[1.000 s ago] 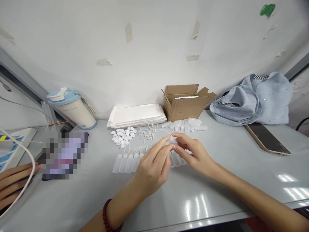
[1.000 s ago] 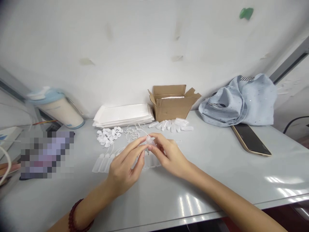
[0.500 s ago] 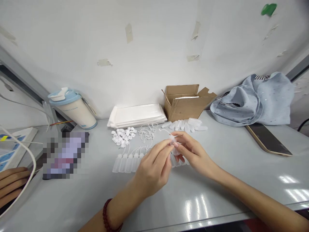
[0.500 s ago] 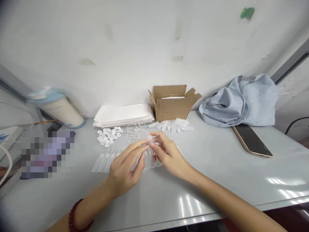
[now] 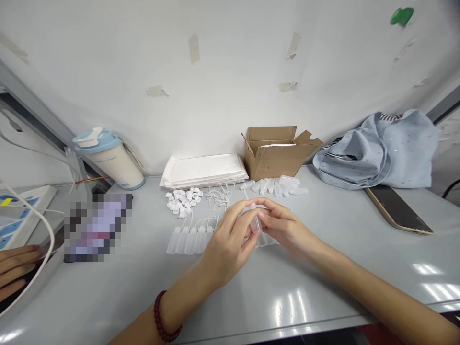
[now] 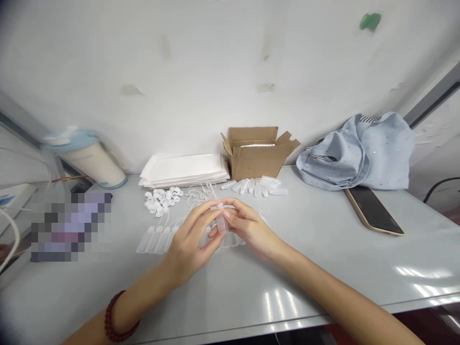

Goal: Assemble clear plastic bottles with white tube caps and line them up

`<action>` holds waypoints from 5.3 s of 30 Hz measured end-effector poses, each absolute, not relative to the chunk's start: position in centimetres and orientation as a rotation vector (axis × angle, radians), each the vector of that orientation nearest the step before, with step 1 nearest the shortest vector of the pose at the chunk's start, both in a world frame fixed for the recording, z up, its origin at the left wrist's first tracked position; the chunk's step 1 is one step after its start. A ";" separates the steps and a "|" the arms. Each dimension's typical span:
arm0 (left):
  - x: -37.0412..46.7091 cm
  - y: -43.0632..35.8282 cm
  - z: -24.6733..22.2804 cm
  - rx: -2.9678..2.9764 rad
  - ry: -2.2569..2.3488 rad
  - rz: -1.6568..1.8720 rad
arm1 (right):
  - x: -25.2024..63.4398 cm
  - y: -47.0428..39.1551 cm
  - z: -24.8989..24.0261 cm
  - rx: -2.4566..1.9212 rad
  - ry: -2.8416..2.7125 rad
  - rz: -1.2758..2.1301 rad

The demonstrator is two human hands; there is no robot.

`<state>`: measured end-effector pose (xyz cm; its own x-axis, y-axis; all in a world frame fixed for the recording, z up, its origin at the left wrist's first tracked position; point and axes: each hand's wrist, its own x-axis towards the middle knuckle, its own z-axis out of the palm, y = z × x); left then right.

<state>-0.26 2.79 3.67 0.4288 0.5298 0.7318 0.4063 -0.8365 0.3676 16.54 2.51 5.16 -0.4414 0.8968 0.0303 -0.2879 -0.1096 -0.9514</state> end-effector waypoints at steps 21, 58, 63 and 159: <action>-1.0 3.1 4.5 2.992 0.738 1.292 | 16.3 2.1 5.7 -0.996 -1.579 1.331; -8.0 -0.2 5.3 2.833 1.100 0.728 | 16.8 2.1 5.7 -1.036 -1.615 1.484; -12.3 -2.3 4.9 2.921 1.157 0.637 | 17.1 2.5 5.6 -1.095 -1.612 1.410; -6.8 9.8 4.9 2.113 1.317 1.067 | 24.3 11.2 0.2 -1.374 -2.433 -0.105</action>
<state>-6.75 9.78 4.95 0.2532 0.8889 0.3818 0.5581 -0.4566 0.6929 24.33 11.23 0.22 -0.4725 0.8170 0.3305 0.8425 0.5288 -0.1026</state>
